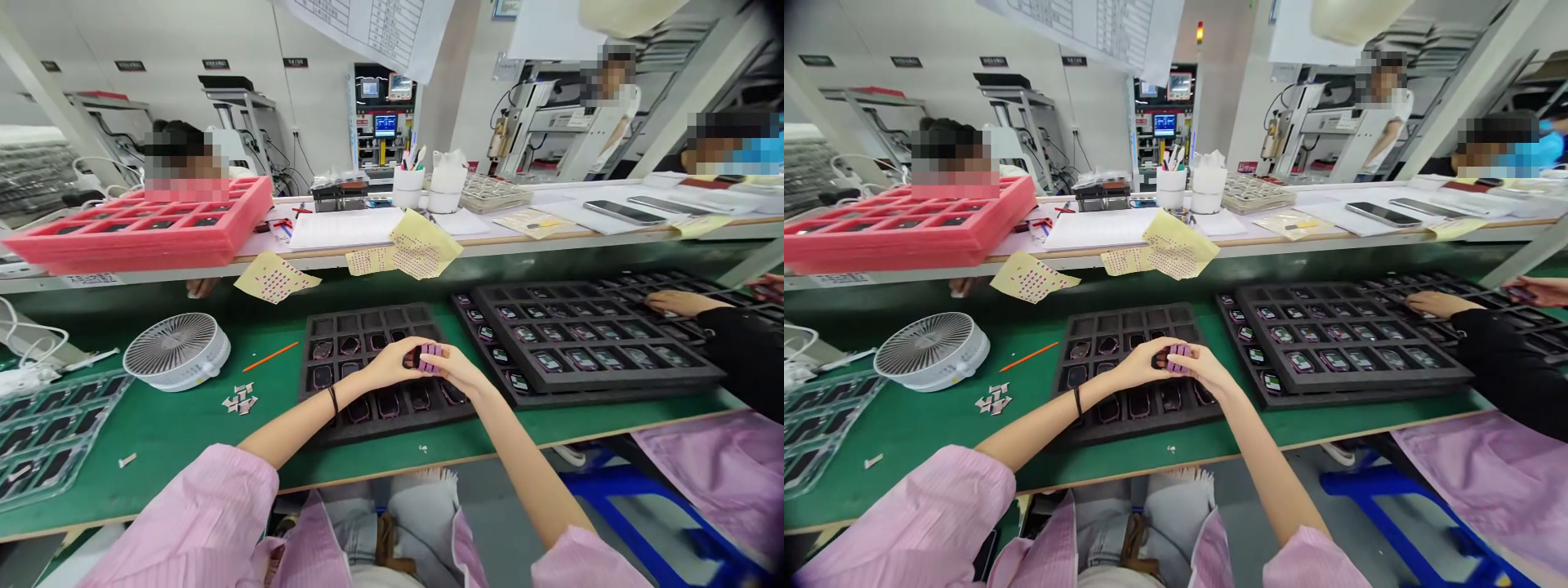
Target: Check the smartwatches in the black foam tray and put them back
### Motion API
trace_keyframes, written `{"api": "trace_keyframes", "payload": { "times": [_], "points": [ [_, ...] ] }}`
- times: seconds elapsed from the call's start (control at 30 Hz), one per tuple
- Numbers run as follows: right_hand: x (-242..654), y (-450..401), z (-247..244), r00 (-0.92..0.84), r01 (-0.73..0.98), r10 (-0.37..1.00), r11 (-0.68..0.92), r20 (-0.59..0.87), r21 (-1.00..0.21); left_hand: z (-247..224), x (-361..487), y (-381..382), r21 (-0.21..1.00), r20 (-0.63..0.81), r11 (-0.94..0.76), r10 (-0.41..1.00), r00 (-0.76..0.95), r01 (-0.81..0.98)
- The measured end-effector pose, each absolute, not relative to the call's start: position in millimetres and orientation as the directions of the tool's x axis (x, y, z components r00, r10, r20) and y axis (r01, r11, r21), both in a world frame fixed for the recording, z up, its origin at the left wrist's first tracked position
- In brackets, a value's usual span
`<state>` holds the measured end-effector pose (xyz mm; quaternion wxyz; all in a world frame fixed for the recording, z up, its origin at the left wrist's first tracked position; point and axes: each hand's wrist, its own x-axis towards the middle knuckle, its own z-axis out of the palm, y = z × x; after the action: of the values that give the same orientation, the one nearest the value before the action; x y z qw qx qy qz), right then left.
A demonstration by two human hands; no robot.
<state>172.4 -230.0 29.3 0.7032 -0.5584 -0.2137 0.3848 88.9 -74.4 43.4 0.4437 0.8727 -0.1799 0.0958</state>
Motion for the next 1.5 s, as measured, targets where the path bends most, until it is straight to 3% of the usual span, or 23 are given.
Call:
{"api": "trace_keyframes", "payload": {
  "times": [0.13,0.23,0.3,0.37,0.47,0.73,0.87,0.97,1.07,1.2,1.33,1.5],
  "points": [
    [179,-233,21,0.623,-0.309,0.769,0.075,-0.142,-0.948,38,97,-75,0.711,0.354,-0.604,-0.137,0.925,-0.361],
    [196,-233,17,0.686,-0.253,0.718,0.088,-0.115,-0.963,38,97,-71,0.62,0.299,-0.743,-0.074,0.951,-0.253],
    [214,-229,16,0.756,-0.106,0.653,0.057,-0.043,-0.993,39,97,-69,0.535,0.213,-0.829,-0.055,0.975,-0.164],
    [233,-219,14,0.813,0.152,0.576,-0.079,0.079,-0.985,38,98,-67,0.474,0.143,-0.875,-0.037,0.989,-0.101],
    [256,-199,7,0.823,0.294,0.549,-0.189,0.147,-0.937,35,102,-70,0.468,0.146,-0.88,-0.006,0.989,-0.074],
    [277,-184,-7,0.733,0.535,0.649,-0.367,0.202,-0.761,20,136,-107,0.385,0.136,-0.917,-0.056,0.989,-0.104],
    [273,-204,-2,0.71,0.608,0.668,-0.424,0.222,-0.671,18,141,-116,0.428,0.162,-0.899,-0.029,0.986,-0.096],
    [259,-215,-4,0.682,0.655,0.69,-0.43,0.242,-0.621,33,119,-97,0.36,0.15,-0.926,-0.062,0.987,-0.113],
    [236,-220,-13,0.606,0.727,0.768,-0.426,0.21,-0.538,53,80,-58,0.26,-0.009,-0.962,-0.086,0.996,-0.08],
    [210,-225,-25,0.53,0.783,0.845,-0.456,0.07,-0.423,65,29,-10,0.16,-0.172,-0.98,0.09,0.981,0.118],
    [196,-231,-27,0.528,0.778,0.849,-0.475,0.018,-0.412,59,10,7,0.232,-0.189,-0.968,0.057,0.98,0.1],
    [163,-222,-19,0.485,0.801,0.866,-0.382,0.124,-0.462,45,17,8,0.24,-0.115,-0.966,0.068,0.991,0.094]
  ]
}}
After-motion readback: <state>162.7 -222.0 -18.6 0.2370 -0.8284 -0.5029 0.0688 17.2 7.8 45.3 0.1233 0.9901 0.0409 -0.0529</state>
